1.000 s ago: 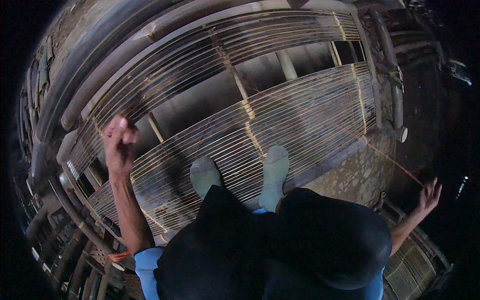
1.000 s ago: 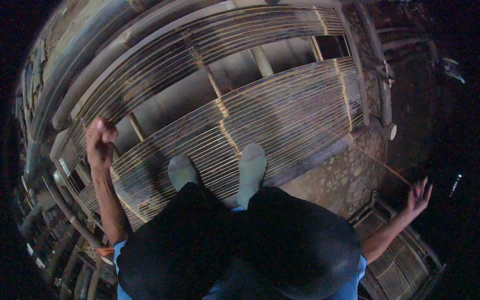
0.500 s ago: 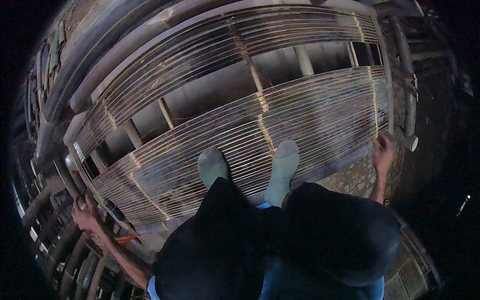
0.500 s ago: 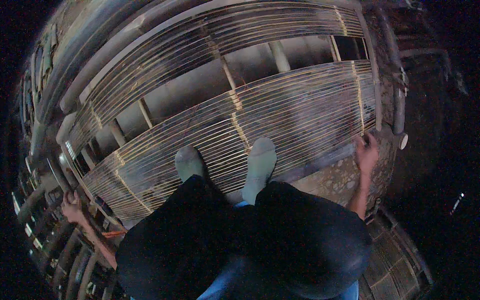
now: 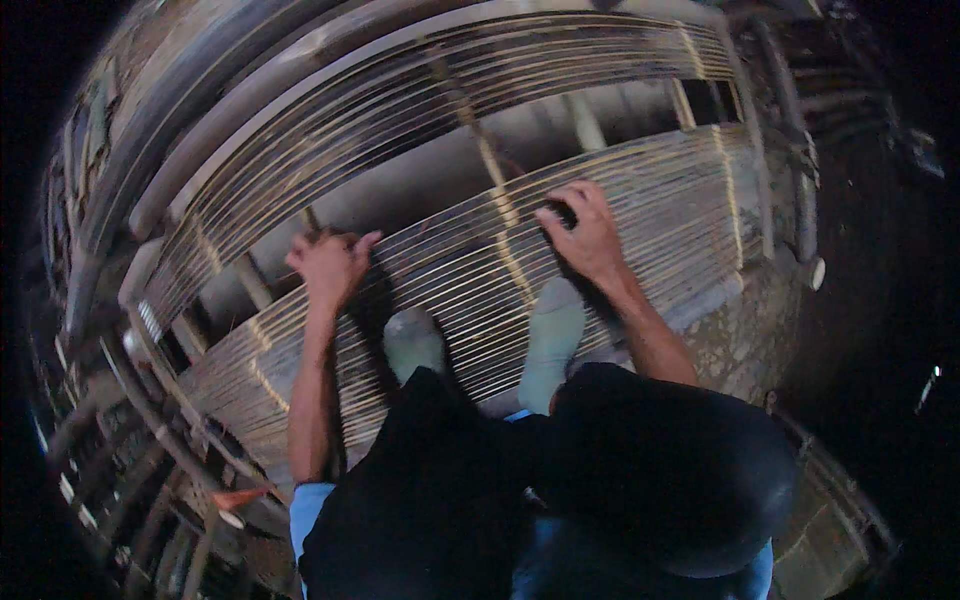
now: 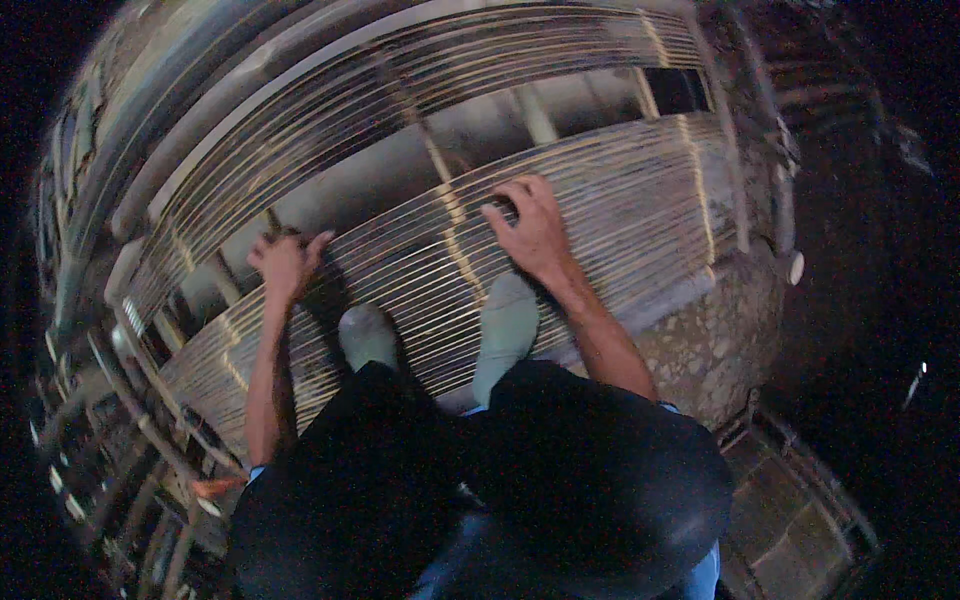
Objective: The person weaves thin bamboo strips into a screen by hand, threading a long piece of cord around horizontal bamboo poles and through the vertical strips to secure them.
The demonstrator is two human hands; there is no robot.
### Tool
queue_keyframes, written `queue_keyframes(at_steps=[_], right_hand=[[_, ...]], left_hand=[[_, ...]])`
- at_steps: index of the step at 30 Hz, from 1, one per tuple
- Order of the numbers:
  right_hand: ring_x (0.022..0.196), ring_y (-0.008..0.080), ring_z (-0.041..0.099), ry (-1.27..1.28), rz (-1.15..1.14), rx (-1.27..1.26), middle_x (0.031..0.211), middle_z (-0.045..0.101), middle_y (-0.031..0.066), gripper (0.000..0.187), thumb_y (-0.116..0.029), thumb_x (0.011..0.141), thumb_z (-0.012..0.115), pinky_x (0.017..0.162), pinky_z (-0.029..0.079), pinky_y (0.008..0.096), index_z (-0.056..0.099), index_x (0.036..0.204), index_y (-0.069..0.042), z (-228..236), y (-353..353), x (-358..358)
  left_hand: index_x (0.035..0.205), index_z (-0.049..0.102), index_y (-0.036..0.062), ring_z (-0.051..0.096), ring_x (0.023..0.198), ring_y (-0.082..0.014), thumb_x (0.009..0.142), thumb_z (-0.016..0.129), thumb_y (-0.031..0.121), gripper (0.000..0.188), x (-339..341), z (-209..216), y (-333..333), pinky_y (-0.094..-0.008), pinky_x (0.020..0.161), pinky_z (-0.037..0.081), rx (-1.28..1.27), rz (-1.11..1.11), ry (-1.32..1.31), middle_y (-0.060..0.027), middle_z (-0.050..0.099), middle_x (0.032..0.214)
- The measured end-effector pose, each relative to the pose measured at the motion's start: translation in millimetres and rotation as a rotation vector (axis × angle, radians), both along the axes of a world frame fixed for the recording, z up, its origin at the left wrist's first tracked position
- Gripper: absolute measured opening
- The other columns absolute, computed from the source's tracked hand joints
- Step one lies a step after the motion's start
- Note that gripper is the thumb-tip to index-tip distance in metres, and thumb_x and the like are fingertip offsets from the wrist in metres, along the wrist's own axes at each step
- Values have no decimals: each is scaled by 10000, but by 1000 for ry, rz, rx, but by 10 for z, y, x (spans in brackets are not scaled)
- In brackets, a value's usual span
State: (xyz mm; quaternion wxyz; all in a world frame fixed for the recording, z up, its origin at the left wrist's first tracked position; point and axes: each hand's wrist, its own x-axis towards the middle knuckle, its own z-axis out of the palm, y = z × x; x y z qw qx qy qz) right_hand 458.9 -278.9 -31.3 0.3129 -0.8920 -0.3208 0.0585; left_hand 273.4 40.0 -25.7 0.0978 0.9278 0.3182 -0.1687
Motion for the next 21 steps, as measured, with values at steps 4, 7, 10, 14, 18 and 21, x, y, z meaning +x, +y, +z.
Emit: queue_keyframes(at_steps=[4, 7, 10, 14, 18, 21], right_hand=[[1074, 303, 600, 122, -91, 24, 1068, 626, 136, 243, -207, 859, 766, 937, 492, 384, 714, 1012, -26, 4, -42, -17], [1052, 299, 607, 108, -114, 24, 1046, 627, 126, 212, -195, 860, 763, 907, 496, 384, 721, 978, -23, 5, -111, 29], [988, 292, 627, 105, -108, 36, 1002, 642, 116, 180, -169, 872, 748, 856, 508, 375, 724, 967, -18, -53, -132, 7], [820, 255, 664, 224, -119, 78, 912, 691, 116, 149, -147, 906, 719, 752, 526, 344, 727, 971, -14, 11, -152, -10], [721, 249, 667, 368, -110, 123, 862, 701, 125, 184, -194, 921, 702, 683, 533, 361, 728, 998, -29, 19, -70, -86], [677, 215, 651, 369, -153, 106, 823, 703, 126, 205, -218, 926, 699, 649, 521, 348, 728, 1009, -34, -49, -223, -31]], left_hand=[[1002, 790, 86, 463, 1218, -458, 883, 650, 609, 555, -372, -396, 306, -623, 1056, 274, -178, 174, -82, -207, 703, 1025], [981, 794, 82, 476, 1228, -449, 856, 687, 613, 556, -212, -304, 191, -636, 1068, 271, -364, 307, -162, -201, 711, 1038], [980, 795, 75, 538, 1180, -391, 832, 724, 608, 557, -39, -188, -49, -587, 1074, 309, -343, 341, -64, -177, 724, 1030], [969, 792, 44, 664, 996, -281, 850, 755, 524, 496, 151, 44, -72, -397, 1032, 408, -592, 546, -64, -135, 742, 975], [969, 781, 14, 687, 900, -221, 900, 743, 396, 390, -437, -321, 269, -315, 927, 468, -689, 593, -539, -110, 744, 935], [1256, 640, -14, 664, 937, -175, 923, 712, 153, 380, -655, -64, 463, -323, 909, 508, -1063, 1097, -958, -94, 724, 964]])
